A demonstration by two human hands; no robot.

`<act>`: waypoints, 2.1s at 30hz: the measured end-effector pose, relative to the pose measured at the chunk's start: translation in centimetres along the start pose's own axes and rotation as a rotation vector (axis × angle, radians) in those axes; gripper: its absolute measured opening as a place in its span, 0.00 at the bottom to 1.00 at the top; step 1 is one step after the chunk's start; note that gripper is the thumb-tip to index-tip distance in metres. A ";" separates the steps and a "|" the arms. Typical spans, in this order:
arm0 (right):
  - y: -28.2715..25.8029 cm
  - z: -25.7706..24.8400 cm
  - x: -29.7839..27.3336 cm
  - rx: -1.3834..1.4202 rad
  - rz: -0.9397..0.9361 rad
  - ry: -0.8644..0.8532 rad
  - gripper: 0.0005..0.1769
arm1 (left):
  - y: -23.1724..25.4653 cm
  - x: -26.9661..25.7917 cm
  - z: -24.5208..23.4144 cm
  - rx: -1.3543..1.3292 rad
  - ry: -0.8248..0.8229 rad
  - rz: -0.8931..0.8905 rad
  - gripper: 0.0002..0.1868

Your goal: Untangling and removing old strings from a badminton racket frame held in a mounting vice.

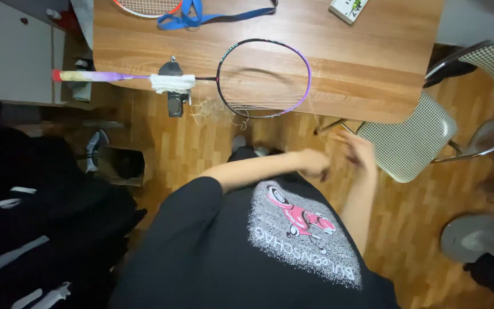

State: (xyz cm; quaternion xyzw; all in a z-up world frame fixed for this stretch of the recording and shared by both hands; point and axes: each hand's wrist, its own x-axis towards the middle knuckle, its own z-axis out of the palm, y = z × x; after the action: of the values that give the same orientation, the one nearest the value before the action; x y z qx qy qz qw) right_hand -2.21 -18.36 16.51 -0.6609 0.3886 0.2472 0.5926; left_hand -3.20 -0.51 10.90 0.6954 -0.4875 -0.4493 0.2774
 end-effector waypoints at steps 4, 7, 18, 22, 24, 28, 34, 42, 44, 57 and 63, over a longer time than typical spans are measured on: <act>-3.2 4.4 2.2 0.053 0.019 -0.571 0.17 | -4.0 7.1 8.6 0.164 -0.265 0.014 0.15; 2.1 -3.6 5.2 0.153 -0.024 -0.176 0.08 | -6.3 5.9 6.9 -0.168 -0.135 0.130 0.16; 9.7 -22.1 1.3 -0.504 -0.042 0.868 0.18 | -8.8 3.9 -1.9 -1.391 0.865 -0.037 0.14; 0.1 -4.7 3.0 -0.513 -0.273 0.168 0.14 | -0.6 5.9 1.2 -0.197 0.348 0.165 0.16; -4.4 3.4 0.4 -0.218 -0.026 -0.384 0.13 | 2.1 7.4 4.3 -0.008 -0.359 -0.039 0.16; 5.0 0.2 9.2 -0.214 -0.237 -0.437 0.12 | -0.8 5.7 3.1 0.005 -0.392 0.097 0.19; 15.2 -16.7 8.3 -0.954 0.043 0.634 0.16 | -13.6 5.4 0.6 -0.765 0.890 -0.355 0.18; -0.9 -1.9 0.2 -0.117 -0.097 0.279 0.13 | -5.2 6.3 0.9 -0.369 0.539 0.406 0.13; -5.4 3.6 -1.8 -0.186 -0.051 -0.006 0.12 | -2.8 6.8 2.3 -0.227 0.114 0.198 0.16; 21.4 -14.8 9.6 -0.652 0.129 0.176 0.14 | -8.0 0.0 -4.8 -1.756 0.949 -0.078 0.13; 16.0 -10.7 14.0 -0.454 -0.138 0.069 0.31 | -10.5 2.0 -3.3 -2.123 0.824 0.236 0.16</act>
State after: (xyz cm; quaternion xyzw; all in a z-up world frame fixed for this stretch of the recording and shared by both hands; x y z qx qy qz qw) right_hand -8.45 -31.79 -2.07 -0.8102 0.2969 0.2644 0.4307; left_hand 4.51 1.36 3.03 0.1547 0.2036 -0.3432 0.9038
